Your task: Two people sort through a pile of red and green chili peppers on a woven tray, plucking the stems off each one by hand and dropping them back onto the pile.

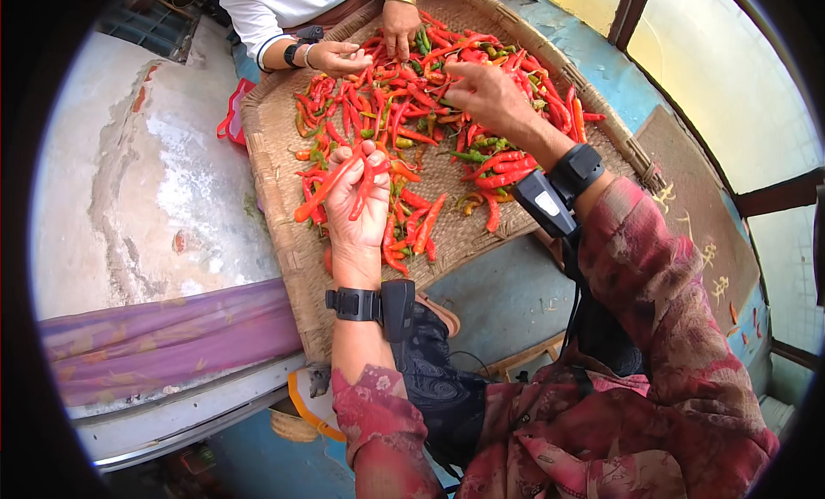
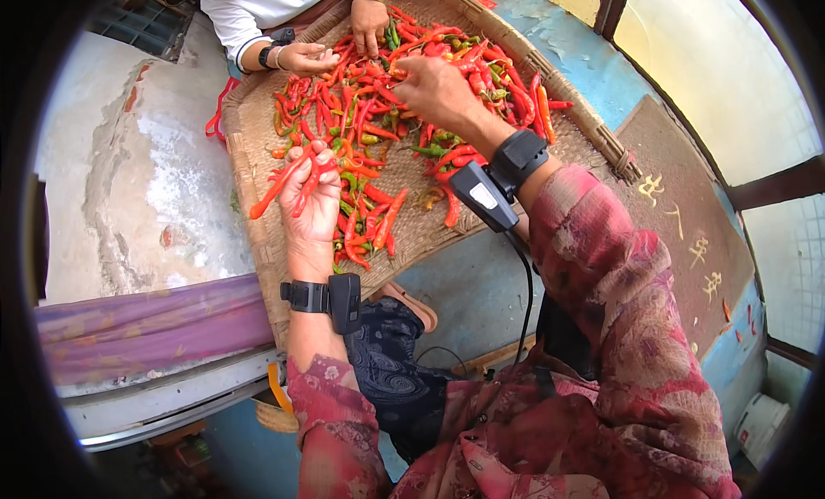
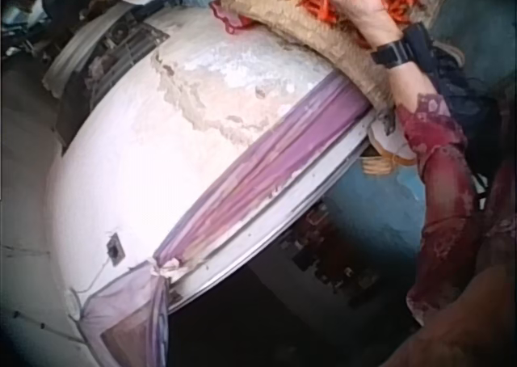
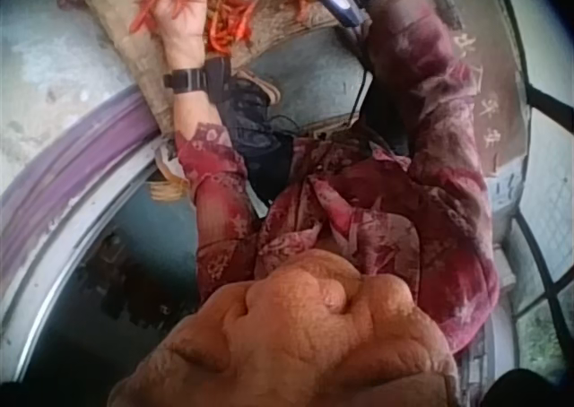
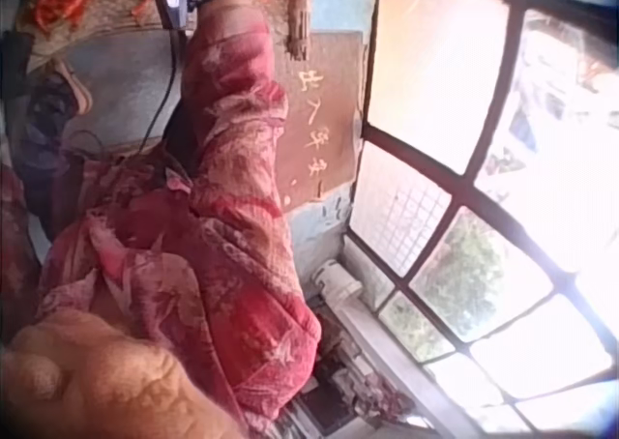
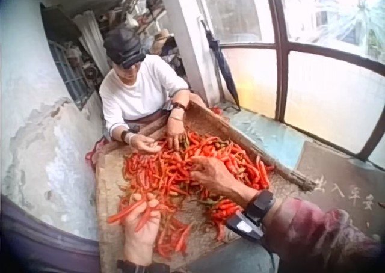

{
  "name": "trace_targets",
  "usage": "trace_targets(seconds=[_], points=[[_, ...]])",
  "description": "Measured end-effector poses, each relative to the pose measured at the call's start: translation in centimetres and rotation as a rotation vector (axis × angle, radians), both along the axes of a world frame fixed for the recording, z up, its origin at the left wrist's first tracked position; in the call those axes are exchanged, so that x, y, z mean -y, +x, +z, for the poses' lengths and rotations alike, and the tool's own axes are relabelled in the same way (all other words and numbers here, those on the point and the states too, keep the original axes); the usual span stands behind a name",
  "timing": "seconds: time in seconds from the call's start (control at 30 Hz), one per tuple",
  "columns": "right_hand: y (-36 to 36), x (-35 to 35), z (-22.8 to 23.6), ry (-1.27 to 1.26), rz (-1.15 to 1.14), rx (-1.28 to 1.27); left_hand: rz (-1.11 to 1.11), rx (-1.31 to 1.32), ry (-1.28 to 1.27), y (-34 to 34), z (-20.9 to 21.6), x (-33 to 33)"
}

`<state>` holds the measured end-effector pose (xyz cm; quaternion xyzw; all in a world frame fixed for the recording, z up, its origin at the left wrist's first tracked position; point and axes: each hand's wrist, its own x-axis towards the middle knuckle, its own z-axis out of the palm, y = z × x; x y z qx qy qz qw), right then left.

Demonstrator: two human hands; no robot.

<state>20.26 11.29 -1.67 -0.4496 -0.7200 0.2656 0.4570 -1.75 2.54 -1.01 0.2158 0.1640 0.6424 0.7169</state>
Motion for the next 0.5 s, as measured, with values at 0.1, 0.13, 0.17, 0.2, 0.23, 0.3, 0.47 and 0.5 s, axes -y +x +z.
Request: trace_targets(seconds=[0.1,0.13,0.17,0.2,0.23,0.3,0.47,0.5], points=[[-2.4,2.8,0.4,-0.194,0.419,0.016,-0.047,0.063,0.020,0.4,0.4,0.1],[-3.2,3.4,0.2,-0.058,0.426,0.008,-0.052,0.061,0.019,0.8,0.5,0.1],[-3.6,3.9,0.1,-0.092,0.443,0.056,-0.087,0.077,0.029,1.1,0.5,0.0],[-3.8,4.4,0.4,-0.125,0.460,0.105,-0.122,0.094,0.039,1.4,0.6,0.0],[-4.1,4.6,0.1,-0.140,0.498,0.053,-0.130,0.084,0.047,1.8,0.5,0.0],[-4.3,4.5,-0.7,-0.206,0.617,-0.051,-0.161,0.091,0.070,2.4,0.5,0.0],[-3.8,4.1,-0.6,-0.325,0.674,0.030,-0.101,-0.035,0.049,2.4,0.4,0.3],[-3.5,4.3,-0.2,-0.305,0.555,0.016,-0.027,-0.069,0.006,2.4,0.3,0.4]])
